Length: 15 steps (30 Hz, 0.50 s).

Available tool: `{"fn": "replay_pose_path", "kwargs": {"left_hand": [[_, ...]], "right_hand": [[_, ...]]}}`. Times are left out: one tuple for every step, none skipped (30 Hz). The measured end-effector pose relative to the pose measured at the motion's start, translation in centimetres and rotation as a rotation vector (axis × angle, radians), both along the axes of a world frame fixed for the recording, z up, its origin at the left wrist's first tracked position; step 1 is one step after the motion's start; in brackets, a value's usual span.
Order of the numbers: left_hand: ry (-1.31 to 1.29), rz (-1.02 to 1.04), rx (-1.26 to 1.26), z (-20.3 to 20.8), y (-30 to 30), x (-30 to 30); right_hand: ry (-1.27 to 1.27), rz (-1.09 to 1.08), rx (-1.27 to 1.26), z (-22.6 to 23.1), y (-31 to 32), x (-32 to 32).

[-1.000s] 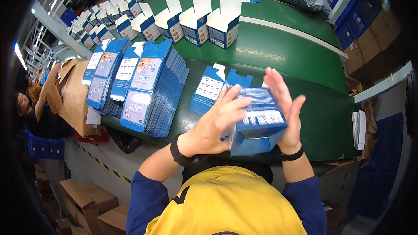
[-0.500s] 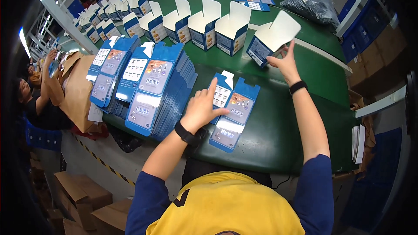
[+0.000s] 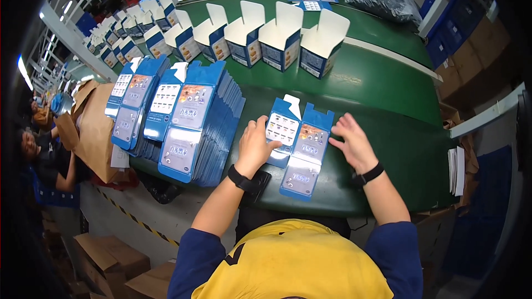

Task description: The person picks up stacks of flat boxes and places them on a conveyor belt, then moves a red stool aside. They then pick up the flat boxes one at a time, fold them into shape, and place the assembled boxes back onto the belt.

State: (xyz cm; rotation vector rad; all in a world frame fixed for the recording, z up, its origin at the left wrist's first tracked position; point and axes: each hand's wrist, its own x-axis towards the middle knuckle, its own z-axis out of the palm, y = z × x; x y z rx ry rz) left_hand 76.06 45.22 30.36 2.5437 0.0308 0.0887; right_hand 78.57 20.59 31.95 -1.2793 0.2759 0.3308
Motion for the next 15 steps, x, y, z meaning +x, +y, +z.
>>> {"fn": "replay_pose_path", "kwargs": {"left_hand": [[-0.003,0.010,-0.019,0.4,-0.4,-0.5],[-0.003,0.002,-0.015,0.9,-0.7,-1.0],[-0.009,0.008,-0.004,1.3,-0.6,-1.5],[-0.014,0.016,0.007,1.5,-0.6,-1.9],[-0.039,0.015,-0.021,1.8,-0.7,-2.2],[-0.039,0.012,-0.019,1.8,-0.8,-2.6],[-0.132,0.012,0.042,1.8,-1.0,-3.0],[-0.225,0.012,0.102,1.8,-1.3,-3.3],[-0.226,0.013,0.104,1.9,-1.4,-3.4],[-0.264,0.032,0.106,1.9,-1.6,-3.6],[-0.300,0.052,0.108,2.0,-1.7,-3.7],[-0.300,0.054,0.110,2.0,-1.8,-3.8],[-0.271,0.109,-0.407,2.2,-1.8,-3.6],[-0.229,0.161,-0.924,2.3,-1.9,-3.4],[-0.179,0.161,-1.151,4.2,-2.4,-3.5]], "right_hand": [[0.031,0.005,0.071,-0.2,-0.2,-1.2],[0.060,0.017,0.145,-0.2,0.0,-2.3],[0.074,-0.001,0.178,0.7,0.7,-3.3],[0.079,-0.001,0.182,0.8,1.1,-3.8],[0.046,-0.031,0.203,1.1,1.2,-4.3],[0.014,-0.058,0.224,1.3,1.4,-4.8],[-0.034,-0.066,0.214,1.4,1.8,-5.2],[-0.035,-0.067,0.215,1.5,2.1,-5.6],[-0.175,-0.047,0.097,1.6,2.5,-6.2],[-0.314,-0.026,-0.022,1.6,2.8,-6.6],[-0.361,-0.037,-0.090,1.8,2.9,-6.8],[-0.360,-0.035,-0.089,2.1,3.1,-7.0],[-0.432,-0.078,-0.003,2.6,3.4,-7.2],[-0.504,-0.122,0.083,3.1,3.7,-7.4],[-0.580,-0.196,0.106,3.6,4.1,-7.7]]}}
